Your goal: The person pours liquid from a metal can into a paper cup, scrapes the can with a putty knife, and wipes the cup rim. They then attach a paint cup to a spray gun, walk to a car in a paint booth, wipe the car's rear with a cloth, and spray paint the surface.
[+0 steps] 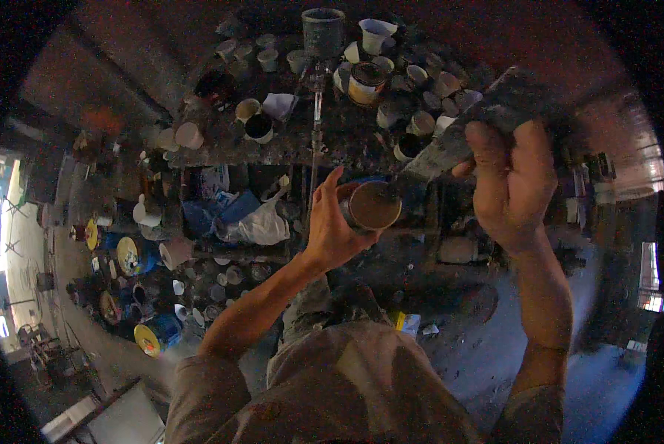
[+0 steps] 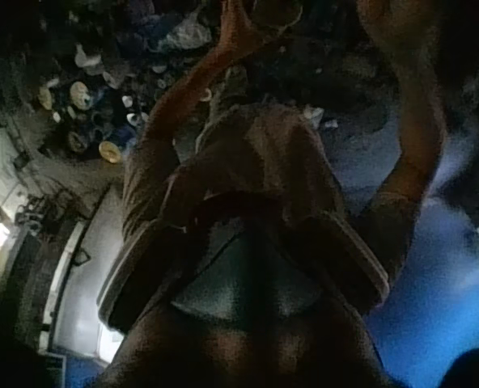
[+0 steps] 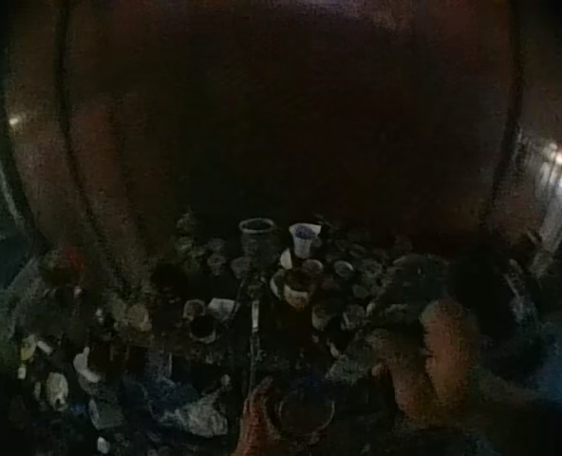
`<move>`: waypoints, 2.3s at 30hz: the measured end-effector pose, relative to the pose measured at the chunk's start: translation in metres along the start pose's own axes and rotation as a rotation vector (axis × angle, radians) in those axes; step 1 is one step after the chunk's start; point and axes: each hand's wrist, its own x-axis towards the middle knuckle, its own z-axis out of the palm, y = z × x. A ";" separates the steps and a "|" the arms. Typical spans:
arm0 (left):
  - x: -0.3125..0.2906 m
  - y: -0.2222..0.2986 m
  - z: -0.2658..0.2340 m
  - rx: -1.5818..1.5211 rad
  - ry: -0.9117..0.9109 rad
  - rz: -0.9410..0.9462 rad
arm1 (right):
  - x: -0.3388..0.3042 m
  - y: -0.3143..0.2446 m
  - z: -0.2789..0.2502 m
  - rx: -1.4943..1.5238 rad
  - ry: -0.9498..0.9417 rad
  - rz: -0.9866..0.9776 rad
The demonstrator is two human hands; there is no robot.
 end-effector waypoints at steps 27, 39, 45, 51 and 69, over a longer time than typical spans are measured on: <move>0.011 -0.021 -0.020 0.025 -0.083 0.145 | -0.001 -0.012 0.015 0.021 0.134 0.101; 0.020 -0.026 -0.019 0.008 -0.127 0.107 | 0.014 -0.027 0.011 -0.009 0.214 0.073; 0.020 -0.030 -0.016 -0.020 -0.117 0.136 | 0.014 -0.022 0.016 0.038 0.178 0.061; 0.022 -0.028 -0.016 -0.013 -0.088 0.173 | -0.001 -0.010 0.018 -0.014 0.092 0.151; 0.024 -0.034 -0.014 -0.095 -0.130 0.169 | 0.008 -0.014 0.018 0.098 0.252 0.134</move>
